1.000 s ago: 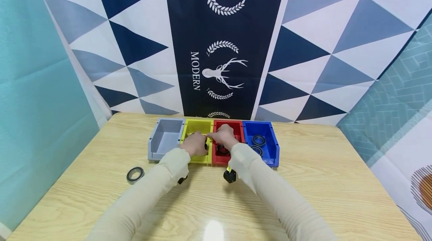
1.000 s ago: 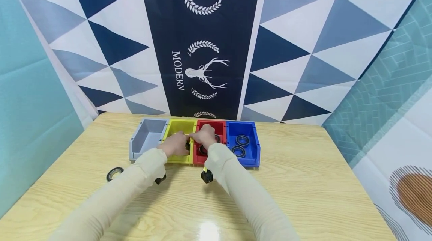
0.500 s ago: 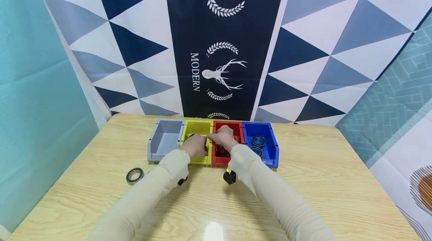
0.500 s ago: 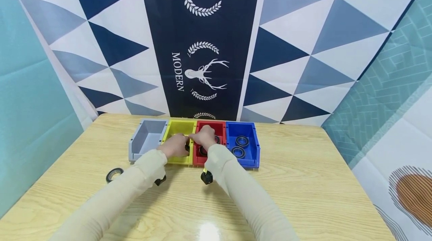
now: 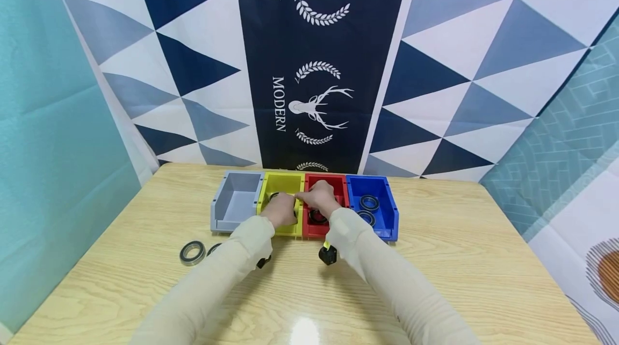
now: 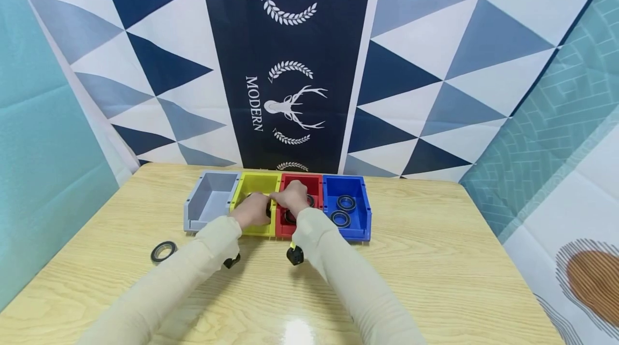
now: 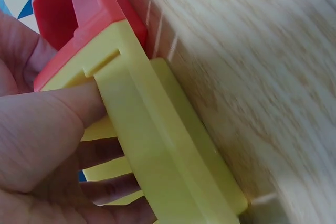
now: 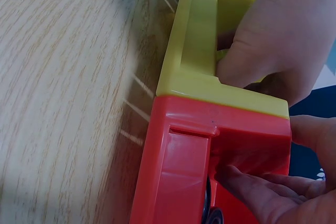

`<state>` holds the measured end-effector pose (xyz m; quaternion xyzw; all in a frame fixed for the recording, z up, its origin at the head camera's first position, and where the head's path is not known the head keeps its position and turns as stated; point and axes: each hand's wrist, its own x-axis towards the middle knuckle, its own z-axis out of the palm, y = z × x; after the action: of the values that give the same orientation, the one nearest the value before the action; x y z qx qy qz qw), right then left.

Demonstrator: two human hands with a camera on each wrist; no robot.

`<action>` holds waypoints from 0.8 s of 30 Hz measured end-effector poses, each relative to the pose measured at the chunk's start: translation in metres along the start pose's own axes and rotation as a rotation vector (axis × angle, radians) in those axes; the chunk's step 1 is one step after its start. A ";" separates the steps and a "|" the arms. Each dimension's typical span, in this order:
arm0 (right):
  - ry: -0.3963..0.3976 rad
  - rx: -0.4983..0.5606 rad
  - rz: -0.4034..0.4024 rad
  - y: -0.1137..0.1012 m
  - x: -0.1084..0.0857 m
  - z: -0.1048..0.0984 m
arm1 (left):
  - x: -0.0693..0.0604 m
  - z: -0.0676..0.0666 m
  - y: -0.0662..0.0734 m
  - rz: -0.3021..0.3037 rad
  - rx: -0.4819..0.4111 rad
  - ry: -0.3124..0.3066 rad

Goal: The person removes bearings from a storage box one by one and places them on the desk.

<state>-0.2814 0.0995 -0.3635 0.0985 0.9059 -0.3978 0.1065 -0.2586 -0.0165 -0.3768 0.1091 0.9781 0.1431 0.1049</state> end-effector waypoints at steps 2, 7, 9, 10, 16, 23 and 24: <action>-0.007 0.004 0.007 0.000 0.000 0.001 | -0.002 -0.001 -0.003 0.005 0.000 0.012; -0.013 -0.006 0.005 0.000 0.000 0.002 | -0.008 -0.005 -0.006 0.016 0.091 0.091; -0.009 -0.016 0.000 0.000 0.000 0.002 | -0.010 -0.008 -0.006 0.032 0.143 0.129; -0.006 -0.020 -0.001 0.000 0.001 0.002 | -0.011 -0.008 -0.006 0.047 0.160 0.147; -0.003 -0.025 0.004 0.000 0.003 0.001 | -0.017 -0.013 -0.013 0.157 0.189 0.230; -0.019 -0.021 0.001 0.001 0.003 0.001 | -0.027 -0.016 -0.029 0.286 0.143 0.291; -0.018 -0.020 -0.001 0.002 0.003 0.000 | -0.028 -0.016 -0.031 0.301 0.136 0.304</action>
<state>-0.2841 0.1008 -0.3658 0.0934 0.9089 -0.3898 0.1152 -0.2413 -0.0563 -0.3657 0.2381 0.9627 0.1057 -0.0738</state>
